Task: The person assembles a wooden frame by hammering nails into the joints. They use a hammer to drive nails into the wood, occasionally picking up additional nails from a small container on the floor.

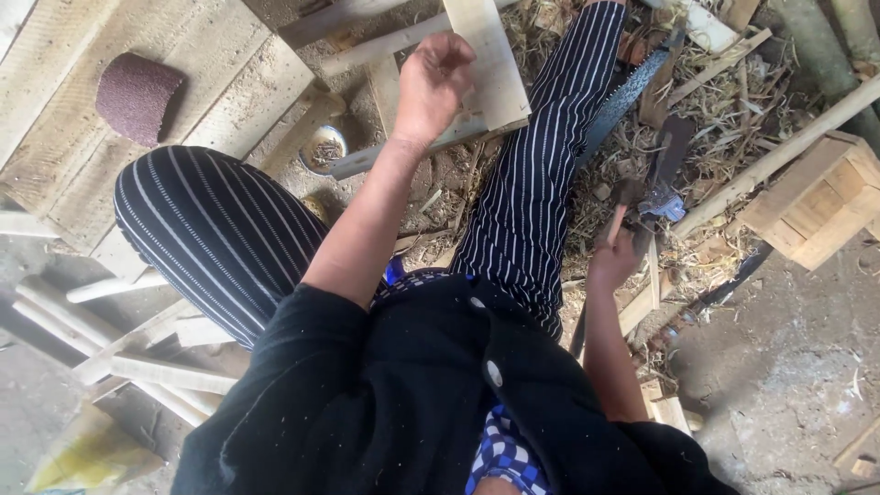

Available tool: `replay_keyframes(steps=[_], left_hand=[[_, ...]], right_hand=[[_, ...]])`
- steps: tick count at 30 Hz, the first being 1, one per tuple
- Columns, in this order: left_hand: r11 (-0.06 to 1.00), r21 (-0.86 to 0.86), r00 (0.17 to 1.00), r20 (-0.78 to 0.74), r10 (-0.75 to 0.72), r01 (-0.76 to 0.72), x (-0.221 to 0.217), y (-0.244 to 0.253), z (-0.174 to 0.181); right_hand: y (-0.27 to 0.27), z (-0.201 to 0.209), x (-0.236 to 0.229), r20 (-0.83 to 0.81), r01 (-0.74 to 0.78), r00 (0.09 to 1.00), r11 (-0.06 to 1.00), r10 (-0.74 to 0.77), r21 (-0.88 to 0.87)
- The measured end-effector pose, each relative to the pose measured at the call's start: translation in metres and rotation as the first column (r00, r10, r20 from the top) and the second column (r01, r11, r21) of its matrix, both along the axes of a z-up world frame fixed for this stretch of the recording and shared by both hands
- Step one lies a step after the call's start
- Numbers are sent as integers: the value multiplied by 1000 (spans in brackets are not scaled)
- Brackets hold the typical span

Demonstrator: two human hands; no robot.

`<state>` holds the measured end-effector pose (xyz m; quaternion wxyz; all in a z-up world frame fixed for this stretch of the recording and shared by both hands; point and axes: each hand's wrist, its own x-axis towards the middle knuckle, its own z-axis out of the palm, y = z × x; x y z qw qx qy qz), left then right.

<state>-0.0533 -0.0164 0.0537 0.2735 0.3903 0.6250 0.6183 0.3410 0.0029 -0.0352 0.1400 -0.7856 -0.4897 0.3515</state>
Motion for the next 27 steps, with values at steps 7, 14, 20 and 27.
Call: replay_keyframes(steps=[7, 14, 20, 27], left_hand=[[495, -699, 767, 120, -630, 516, 76, -37, -1], [482, -864, 965, 13, -260, 141, 66, -64, -50], [922, -367, 987, -139, 77, -123, 62, -41, -91], [986, -112, 977, -186, 101, -123, 55, -29, -172]], right_hand=[[-46, -113, 52, 257, -140, 962, 975, 92, 172], [-32, -121, 64, 276, -364, 889, 929, 366, -59], [44, 47, -21, 209, -550, 833, 808, 512, 211], [85, 109, -137, -229, -543, 545, 547, 807, 637]])
